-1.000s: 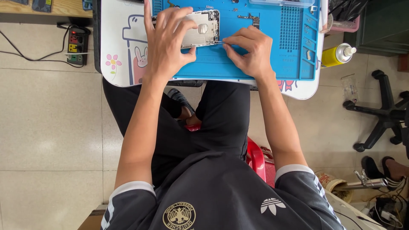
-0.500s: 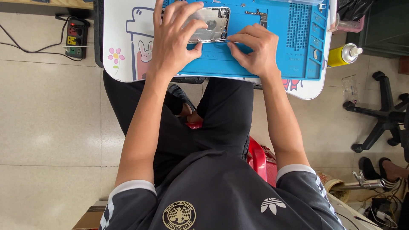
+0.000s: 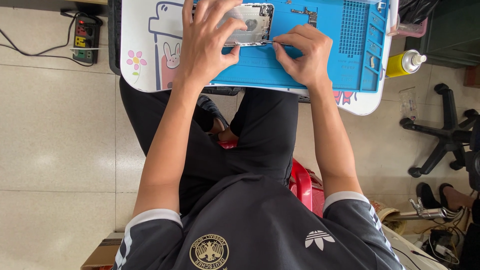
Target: The person works on a disassembled smartphone placed on a blue anti-static mat. They use tweezers to remove small internal components and a screwdriver to unscrew parts from the device's chassis. The person handles the phone casing and various small electronic parts throughout the process.
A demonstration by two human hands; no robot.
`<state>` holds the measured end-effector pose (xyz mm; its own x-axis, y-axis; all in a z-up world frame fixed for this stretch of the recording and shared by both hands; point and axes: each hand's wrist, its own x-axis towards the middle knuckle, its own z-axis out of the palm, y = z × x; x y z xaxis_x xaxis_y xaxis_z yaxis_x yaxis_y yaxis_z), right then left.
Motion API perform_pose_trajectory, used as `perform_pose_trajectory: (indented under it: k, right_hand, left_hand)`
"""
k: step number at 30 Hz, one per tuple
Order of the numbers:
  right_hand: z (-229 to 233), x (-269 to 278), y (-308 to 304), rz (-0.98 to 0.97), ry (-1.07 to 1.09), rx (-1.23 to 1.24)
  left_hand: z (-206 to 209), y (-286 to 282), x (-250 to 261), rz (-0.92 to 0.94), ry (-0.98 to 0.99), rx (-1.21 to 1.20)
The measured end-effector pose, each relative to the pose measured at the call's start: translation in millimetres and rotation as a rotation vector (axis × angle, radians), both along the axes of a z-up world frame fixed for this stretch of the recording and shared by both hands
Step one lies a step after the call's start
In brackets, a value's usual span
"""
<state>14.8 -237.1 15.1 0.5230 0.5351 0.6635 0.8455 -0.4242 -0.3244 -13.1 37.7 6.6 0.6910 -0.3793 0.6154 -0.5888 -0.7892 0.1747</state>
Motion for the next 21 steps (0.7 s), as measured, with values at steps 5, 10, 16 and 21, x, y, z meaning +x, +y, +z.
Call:
perform_pose_trajectory:
  k: [5,10,16,21]
  right_hand:
    - [-1.6,-0.1,-0.7,0.003,-0.006,-0.015]
    - [-2.6,0.1,-1.3,0.010,-0.006,-0.024]
    - [-0.4,0.2,-0.3,0.002,0.007,0.025]
    - [-1.3,1.4,-0.3,0.032,-0.002,-0.021]
  left_hand:
    - [-0.1,-0.5,-0.4,0.006,0.008,-0.005]
    - [-0.7,-0.8,-0.3,0.014,0.002,-0.014]
    - [-1.9,-0.7,0.6,0.014,-0.003,-0.012]
    - [-0.4,-0.2,-0.4,0.033,-0.012,0.010]
